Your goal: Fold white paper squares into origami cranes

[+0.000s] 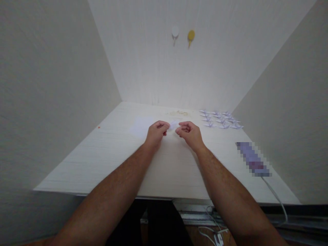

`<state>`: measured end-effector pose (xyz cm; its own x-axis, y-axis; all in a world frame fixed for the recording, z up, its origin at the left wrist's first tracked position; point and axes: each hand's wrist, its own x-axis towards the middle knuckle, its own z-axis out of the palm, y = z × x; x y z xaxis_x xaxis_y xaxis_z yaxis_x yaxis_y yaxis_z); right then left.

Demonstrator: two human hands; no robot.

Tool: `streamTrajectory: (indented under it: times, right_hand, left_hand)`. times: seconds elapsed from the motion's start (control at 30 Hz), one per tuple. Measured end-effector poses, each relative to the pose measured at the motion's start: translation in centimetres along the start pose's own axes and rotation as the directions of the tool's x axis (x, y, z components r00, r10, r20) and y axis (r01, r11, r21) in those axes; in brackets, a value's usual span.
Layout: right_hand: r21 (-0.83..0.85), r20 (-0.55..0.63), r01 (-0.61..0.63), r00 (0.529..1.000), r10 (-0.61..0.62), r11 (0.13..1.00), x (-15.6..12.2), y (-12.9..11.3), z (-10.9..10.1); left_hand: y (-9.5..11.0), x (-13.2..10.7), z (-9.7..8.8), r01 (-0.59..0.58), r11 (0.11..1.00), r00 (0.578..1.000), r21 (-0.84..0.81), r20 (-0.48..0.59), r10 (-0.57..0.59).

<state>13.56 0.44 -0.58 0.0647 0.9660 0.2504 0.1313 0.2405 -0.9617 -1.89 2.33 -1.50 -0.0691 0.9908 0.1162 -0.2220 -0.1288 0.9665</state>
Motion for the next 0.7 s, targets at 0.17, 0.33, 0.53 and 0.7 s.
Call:
streamTrajectory:
  times: [0.17, 0.33, 0.53, 0.7]
  right_hand:
    - [-0.009, 0.039, -0.071, 0.997, 0.071, 0.997, -0.2, -0.2, 0.3]
    - [-0.059, -0.004, -0.015, 1.000, 0.015, 0.998, -0.1, -0.1, 0.2]
    - [-0.206, -0.044, 0.127, 0.989, -0.139, 0.970, -0.1, 0.8, 0.1]
    - [-0.303, -0.033, 0.205, 0.974, -0.225, 0.931, -0.3, 0.6, 0.0]
  left_hand:
    - [-0.1, -0.4, 0.3, 0.047, 0.999, 0.998, -0.005, 0.047, -0.046]
    - [0.1, -0.6, 0.1, 0.038, 0.986, 0.987, 0.161, 0.146, -0.062]
    - [0.4, -0.7, 0.1, -0.048, 0.949, 0.985, 0.312, 0.170, -0.006]
    - [1.1, -1.3, 0.4, -0.016, 0.938, 0.974, 0.347, 0.219, -0.065]
